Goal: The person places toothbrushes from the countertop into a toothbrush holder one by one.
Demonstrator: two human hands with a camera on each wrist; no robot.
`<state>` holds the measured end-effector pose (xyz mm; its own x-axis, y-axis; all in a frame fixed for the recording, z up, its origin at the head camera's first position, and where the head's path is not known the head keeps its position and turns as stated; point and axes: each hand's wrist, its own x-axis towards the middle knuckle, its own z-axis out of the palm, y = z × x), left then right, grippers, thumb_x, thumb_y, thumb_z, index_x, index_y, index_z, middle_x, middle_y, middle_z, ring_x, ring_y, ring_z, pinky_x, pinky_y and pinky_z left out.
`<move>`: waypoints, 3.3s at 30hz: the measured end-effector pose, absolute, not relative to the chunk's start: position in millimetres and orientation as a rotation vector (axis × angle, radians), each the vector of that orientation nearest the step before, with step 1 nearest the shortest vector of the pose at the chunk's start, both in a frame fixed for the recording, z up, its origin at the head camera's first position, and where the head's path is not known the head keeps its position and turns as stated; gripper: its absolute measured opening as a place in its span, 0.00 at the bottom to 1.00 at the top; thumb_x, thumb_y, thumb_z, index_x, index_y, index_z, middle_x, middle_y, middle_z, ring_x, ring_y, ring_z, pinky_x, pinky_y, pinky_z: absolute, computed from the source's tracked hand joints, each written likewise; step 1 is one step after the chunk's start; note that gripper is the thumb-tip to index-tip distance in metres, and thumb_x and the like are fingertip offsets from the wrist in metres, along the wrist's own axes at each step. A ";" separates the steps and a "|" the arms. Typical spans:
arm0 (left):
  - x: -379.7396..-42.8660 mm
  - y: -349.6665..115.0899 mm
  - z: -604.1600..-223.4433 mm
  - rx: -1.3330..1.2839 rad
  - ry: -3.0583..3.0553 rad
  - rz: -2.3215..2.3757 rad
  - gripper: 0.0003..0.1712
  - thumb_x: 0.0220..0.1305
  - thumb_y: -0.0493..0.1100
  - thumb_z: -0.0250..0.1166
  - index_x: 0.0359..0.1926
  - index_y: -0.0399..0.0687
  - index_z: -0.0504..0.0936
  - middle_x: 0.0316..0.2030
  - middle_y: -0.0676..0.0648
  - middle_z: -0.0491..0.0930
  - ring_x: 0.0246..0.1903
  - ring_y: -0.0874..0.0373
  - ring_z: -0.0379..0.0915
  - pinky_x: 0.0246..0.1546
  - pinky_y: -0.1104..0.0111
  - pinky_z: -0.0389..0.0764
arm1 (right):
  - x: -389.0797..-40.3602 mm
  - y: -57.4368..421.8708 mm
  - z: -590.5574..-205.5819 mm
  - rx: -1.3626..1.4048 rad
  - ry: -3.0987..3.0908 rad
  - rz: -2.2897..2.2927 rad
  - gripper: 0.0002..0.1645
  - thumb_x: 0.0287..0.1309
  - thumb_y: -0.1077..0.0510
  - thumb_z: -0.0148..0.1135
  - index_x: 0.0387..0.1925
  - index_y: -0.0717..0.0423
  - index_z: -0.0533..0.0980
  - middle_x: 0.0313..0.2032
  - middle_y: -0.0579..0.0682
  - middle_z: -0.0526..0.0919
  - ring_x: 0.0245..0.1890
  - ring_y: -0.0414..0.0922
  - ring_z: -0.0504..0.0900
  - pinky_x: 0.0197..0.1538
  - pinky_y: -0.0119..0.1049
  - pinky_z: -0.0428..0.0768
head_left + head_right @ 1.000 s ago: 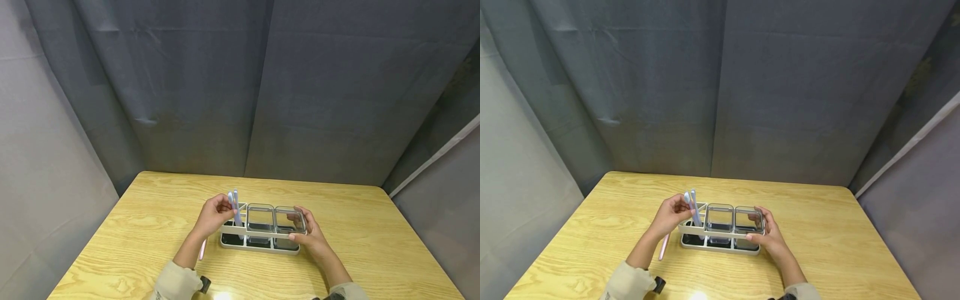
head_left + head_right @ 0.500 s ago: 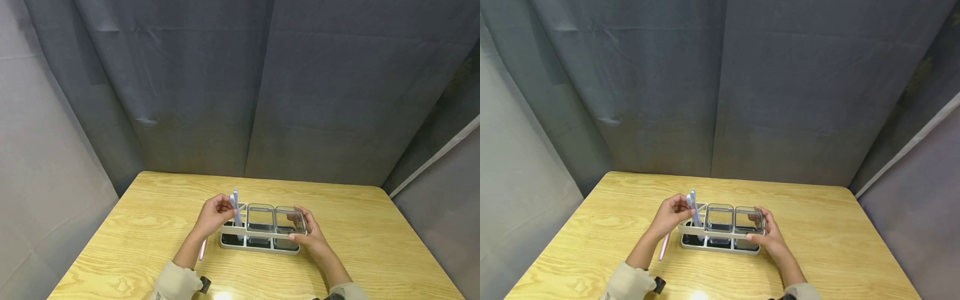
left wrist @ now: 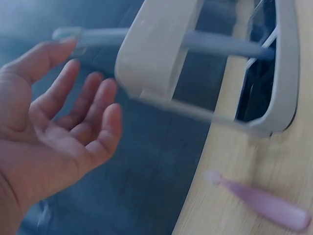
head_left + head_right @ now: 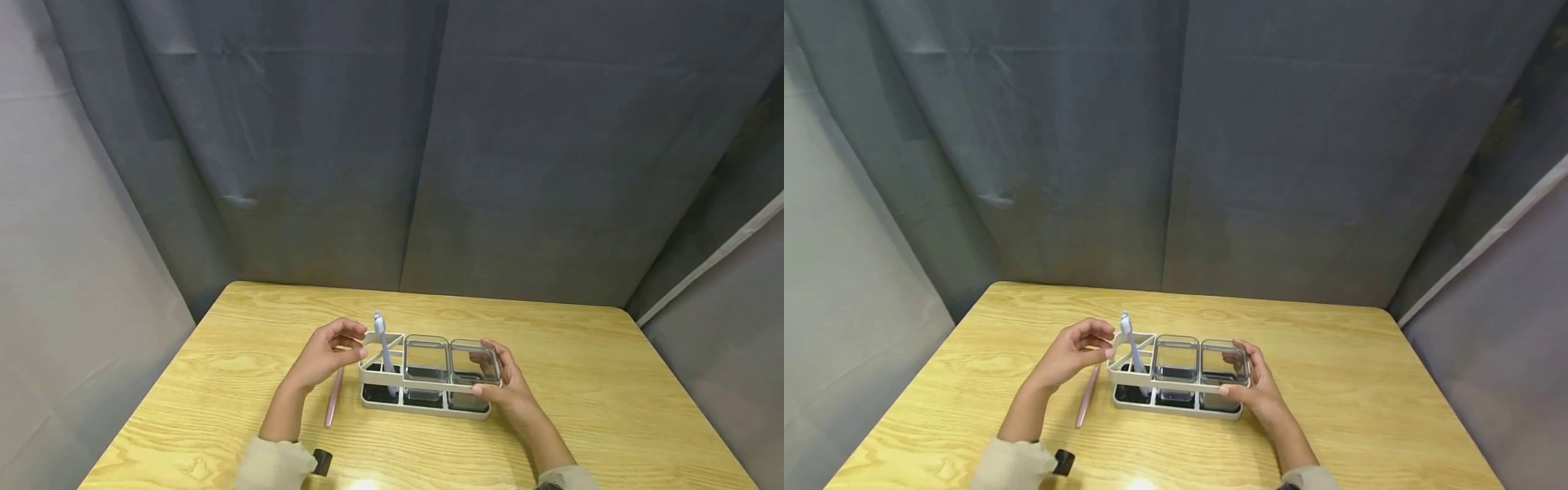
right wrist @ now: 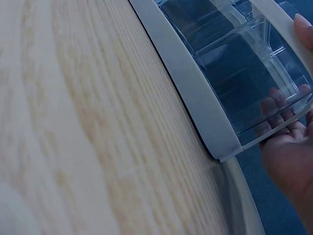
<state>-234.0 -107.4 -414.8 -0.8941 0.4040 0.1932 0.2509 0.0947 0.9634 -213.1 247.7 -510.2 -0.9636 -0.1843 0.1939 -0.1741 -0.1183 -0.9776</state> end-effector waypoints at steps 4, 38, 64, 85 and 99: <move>-242.1 -122.9 -424.2 0.716 2.173 1.839 0.24 0.57 0.32 0.65 0.55 0.31 0.71 0.50 0.32 0.71 0.47 0.40 0.70 0.43 0.62 0.77 | -213.8 248.0 -510.1 -0.425 2.073 -2.315 0.49 0.44 0.72 0.65 0.66 0.56 0.53 0.59 0.65 0.63 0.63 0.55 0.58 0.61 0.31 0.61; -252.1 -167.7 -485.2 0.539 2.065 1.708 0.28 0.55 0.36 0.68 0.58 0.41 0.71 0.57 0.30 0.63 0.53 0.34 0.66 0.44 0.55 0.76 | -218.1 246.0 -511.9 -0.464 2.094 -2.289 0.49 0.44 0.72 0.64 0.66 0.56 0.52 0.59 0.65 0.63 0.62 0.55 0.59 0.60 0.31 0.62; -267.3 -152.5 -510.3 0.197 2.164 1.667 0.43 0.40 0.27 0.73 0.60 0.34 0.67 0.36 0.39 0.65 0.26 0.54 0.72 0.29 0.61 0.81 | -215.3 248.0 -506.7 -0.448 2.114 -2.294 0.49 0.44 0.72 0.65 0.66 0.58 0.53 0.59 0.66 0.64 0.61 0.52 0.62 0.60 0.30 0.62; -266.7 -145.4 -501.9 0.062 2.249 1.627 0.36 0.41 0.23 0.68 0.56 0.30 0.68 0.30 0.39 0.73 0.22 0.52 0.77 0.22 0.62 0.81 | -217.5 250.7 -511.3 -0.458 2.122 -2.285 0.49 0.45 0.72 0.64 0.67 0.57 0.52 0.59 0.65 0.64 0.62 0.53 0.61 0.60 0.31 0.62; -263.7 -150.9 -500.8 0.002 2.143 1.739 0.34 0.43 0.27 0.61 0.57 0.31 0.69 0.35 0.37 0.78 0.22 0.55 0.74 0.22 0.67 0.79 | -216.3 251.5 -511.4 -0.422 2.137 -2.284 0.49 0.45 0.72 0.65 0.66 0.57 0.52 0.59 0.65 0.64 0.61 0.53 0.61 0.60 0.29 0.62</move>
<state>-263.7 -150.9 -500.8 -0.9281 0.2358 -0.2883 -0.2335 0.2346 0.9436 -216.3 251.5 -511.4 -0.9642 -0.1702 0.2034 -0.1916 -0.0832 -0.9779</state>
